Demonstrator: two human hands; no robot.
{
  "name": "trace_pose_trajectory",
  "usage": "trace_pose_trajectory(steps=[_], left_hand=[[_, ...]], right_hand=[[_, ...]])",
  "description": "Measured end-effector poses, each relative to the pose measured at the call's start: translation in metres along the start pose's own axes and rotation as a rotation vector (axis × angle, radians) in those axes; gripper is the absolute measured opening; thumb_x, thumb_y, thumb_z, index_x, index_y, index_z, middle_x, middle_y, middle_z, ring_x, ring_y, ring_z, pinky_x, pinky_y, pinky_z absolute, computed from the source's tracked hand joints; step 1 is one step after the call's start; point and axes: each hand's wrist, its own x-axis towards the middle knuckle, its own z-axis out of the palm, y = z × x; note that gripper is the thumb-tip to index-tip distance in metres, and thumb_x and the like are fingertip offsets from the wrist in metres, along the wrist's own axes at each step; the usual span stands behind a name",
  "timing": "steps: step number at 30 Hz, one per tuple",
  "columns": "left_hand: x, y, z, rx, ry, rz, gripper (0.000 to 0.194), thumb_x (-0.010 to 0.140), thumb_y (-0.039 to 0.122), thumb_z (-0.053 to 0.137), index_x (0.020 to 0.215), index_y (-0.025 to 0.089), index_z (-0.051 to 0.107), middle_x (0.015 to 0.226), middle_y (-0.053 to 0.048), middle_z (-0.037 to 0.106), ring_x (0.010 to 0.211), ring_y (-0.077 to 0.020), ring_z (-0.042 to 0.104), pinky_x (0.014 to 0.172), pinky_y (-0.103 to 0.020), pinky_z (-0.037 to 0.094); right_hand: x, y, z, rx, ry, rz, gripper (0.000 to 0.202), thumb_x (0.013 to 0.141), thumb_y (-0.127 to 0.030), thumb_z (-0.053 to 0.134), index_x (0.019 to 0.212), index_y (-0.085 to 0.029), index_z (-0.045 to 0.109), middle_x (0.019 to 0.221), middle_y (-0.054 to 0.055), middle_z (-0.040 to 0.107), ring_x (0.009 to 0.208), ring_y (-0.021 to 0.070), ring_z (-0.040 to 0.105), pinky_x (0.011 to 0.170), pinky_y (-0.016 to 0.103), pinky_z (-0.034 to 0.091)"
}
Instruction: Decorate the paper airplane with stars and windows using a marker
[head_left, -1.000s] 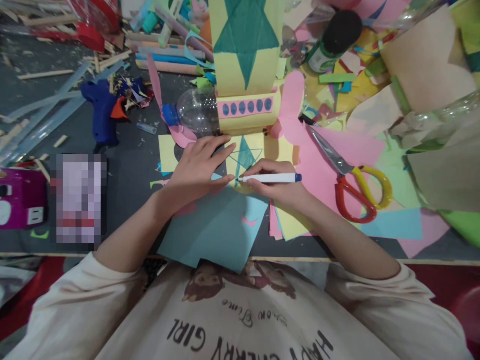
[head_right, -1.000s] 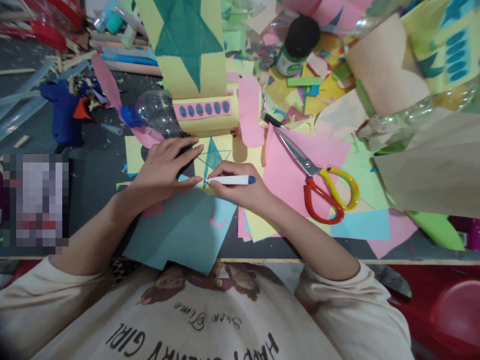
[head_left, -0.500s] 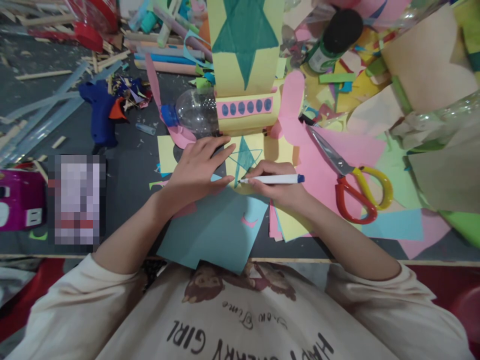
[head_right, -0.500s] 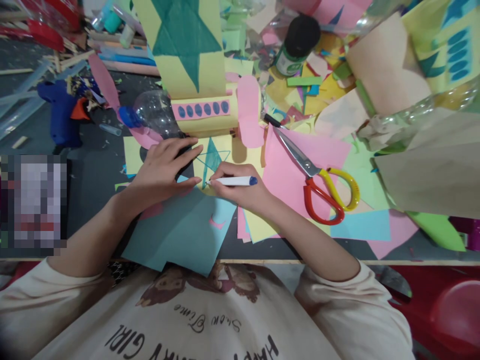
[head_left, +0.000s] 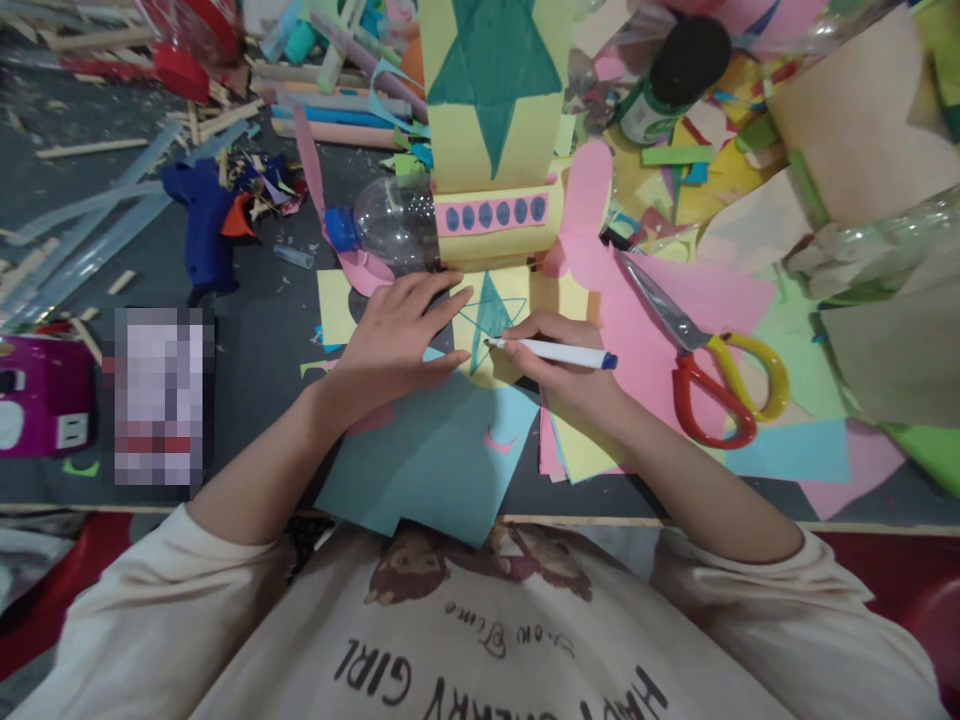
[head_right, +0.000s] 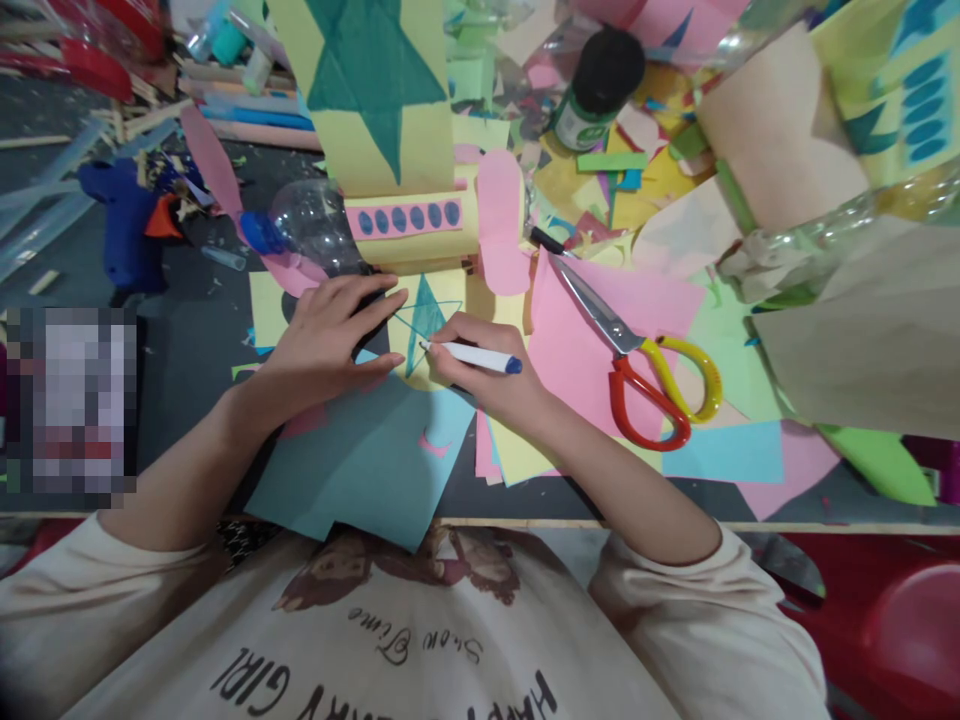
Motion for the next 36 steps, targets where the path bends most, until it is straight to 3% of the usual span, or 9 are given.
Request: trace_pose_trajectory(steps=[2,8,16,21,27,32,36], left_hand=[[0.0003,0.0005,0.0002,0.007,-0.001,0.001,0.072,0.103,0.065,0.039,0.153,0.015,0.05,0.157,-0.019,0.049,0.141,-0.0366,0.044,0.117,-0.051,0.035],[-0.0002,0.0001,0.0011,0.013,0.006,-0.007,0.069,0.103,0.063,0.043,0.153,0.015,0.051,0.157,-0.018,0.05,0.141,-0.0366,0.044,0.117,-0.05,0.035],[-0.0003,-0.0006,0.0009,-0.016,0.021,-0.008,0.067,0.101,0.064,0.047,0.152,0.021,0.051,0.157,-0.016,0.051,0.14,-0.0365,0.045,0.117,-0.051,0.035],[-0.0003,-0.0005,-0.0002,-0.014,0.0,-0.018,0.068,0.101,0.065,0.045,0.153,0.021,0.051,0.157,-0.016,0.05,0.14,-0.0369,0.044,0.118,-0.052,0.034],[-0.0005,-0.0002,-0.0011,-0.011,-0.008,-0.017,0.07,0.101,0.065,0.045,0.154,0.02,0.05,0.157,-0.017,0.05,0.141,-0.0376,0.044,0.118,-0.053,0.033],[-0.0006,-0.0009,-0.0005,-0.008,0.007,0.009,0.067,0.101,0.062,0.047,0.153,0.02,0.051,0.157,-0.017,0.05,0.141,-0.037,0.045,0.118,-0.052,0.035],[-0.0005,-0.0003,-0.0004,-0.001,0.013,-0.008,0.064,0.101,0.06,0.049,0.152,0.022,0.051,0.157,-0.016,0.051,0.14,-0.0367,0.045,0.117,-0.052,0.036]], right_hand=[[0.0002,0.0004,0.0001,-0.001,0.006,0.013,0.023,0.091,-0.035,0.064,0.073,-0.023,0.068,0.072,0.002,0.072,0.068,0.0161,0.065,0.059,0.027,0.048],[-0.0013,0.0041,-0.0013,0.057,-0.174,-0.006,0.018,0.09,-0.032,0.067,0.076,-0.021,0.071,0.073,0.001,0.073,0.066,0.0144,0.065,0.06,0.026,0.048],[0.0011,-0.0001,-0.0011,-0.029,0.013,0.049,0.014,0.092,-0.034,0.066,0.084,-0.023,0.07,0.079,0.001,0.073,0.073,0.0169,0.066,0.063,0.027,0.048],[0.0007,0.0003,-0.0006,-0.01,-0.041,0.025,0.013,0.094,-0.032,0.065,0.088,-0.022,0.071,0.081,0.002,0.073,0.074,0.017,0.066,0.064,0.027,0.047],[-0.0001,0.0022,-0.0009,0.055,-0.147,0.004,0.02,0.092,-0.03,0.067,0.075,-0.02,0.066,0.072,0.001,0.07,0.065,0.0144,0.063,0.06,0.026,0.044],[0.0011,0.0006,-0.0001,0.015,-0.051,0.048,0.014,0.093,-0.031,0.065,0.083,-0.021,0.068,0.078,0.001,0.071,0.071,0.0152,0.063,0.062,0.026,0.045],[0.0023,-0.002,-0.0005,0.037,-0.104,0.083,0.018,0.09,-0.029,0.065,0.074,-0.021,0.064,0.072,0.001,0.069,0.066,0.0147,0.061,0.059,0.026,0.043]])
